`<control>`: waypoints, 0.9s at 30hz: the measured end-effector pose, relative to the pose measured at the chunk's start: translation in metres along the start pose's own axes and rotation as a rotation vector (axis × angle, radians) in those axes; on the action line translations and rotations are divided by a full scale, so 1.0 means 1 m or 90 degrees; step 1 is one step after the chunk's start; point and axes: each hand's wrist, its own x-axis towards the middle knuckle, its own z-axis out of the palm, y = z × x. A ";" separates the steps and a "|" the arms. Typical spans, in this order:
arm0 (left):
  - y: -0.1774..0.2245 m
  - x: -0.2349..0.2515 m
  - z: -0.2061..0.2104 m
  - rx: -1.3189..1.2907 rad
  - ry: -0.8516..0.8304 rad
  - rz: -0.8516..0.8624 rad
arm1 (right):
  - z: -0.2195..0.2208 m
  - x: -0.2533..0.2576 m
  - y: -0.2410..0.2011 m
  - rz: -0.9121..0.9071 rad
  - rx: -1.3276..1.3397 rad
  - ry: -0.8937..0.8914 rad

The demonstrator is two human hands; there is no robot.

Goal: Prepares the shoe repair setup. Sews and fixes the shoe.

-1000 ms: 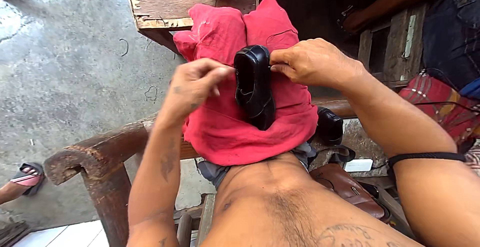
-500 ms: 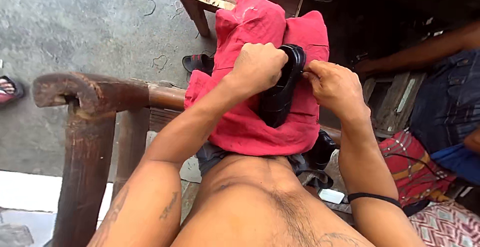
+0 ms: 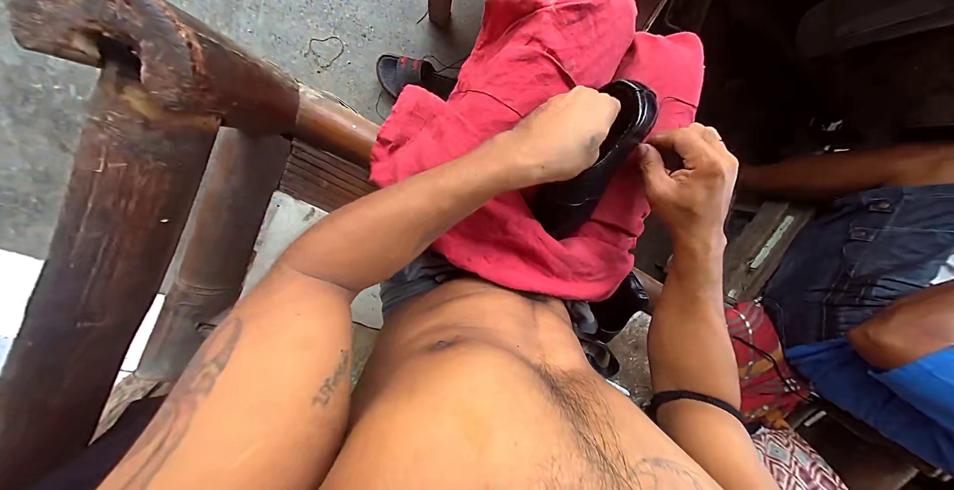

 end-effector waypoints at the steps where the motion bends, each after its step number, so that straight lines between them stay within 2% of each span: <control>1: 0.001 0.000 0.006 0.022 0.008 -0.001 | 0.001 0.000 0.002 -0.007 0.004 0.005; 6: -0.006 0.006 0.008 -0.098 0.041 -0.008 | 0.004 0.004 0.004 -0.008 0.032 0.019; 9: -0.010 0.007 0.003 -0.163 0.022 -0.007 | 0.006 0.009 0.000 0.008 0.045 0.019; 13: -0.012 0.010 -0.001 -0.171 -0.005 -0.008 | 0.010 0.007 -0.004 0.021 0.050 0.032; 18: -0.020 0.012 0.000 -0.282 0.016 -0.001 | 0.010 0.002 -0.004 0.029 0.057 0.041; 25: -0.009 0.018 -0.008 -0.018 -0.106 -0.014 | 0.007 0.001 0.000 0.026 0.050 0.030; 27: -0.008 0.018 -0.009 0.007 -0.119 -0.015 | 0.009 0.005 0.005 0.063 0.003 0.052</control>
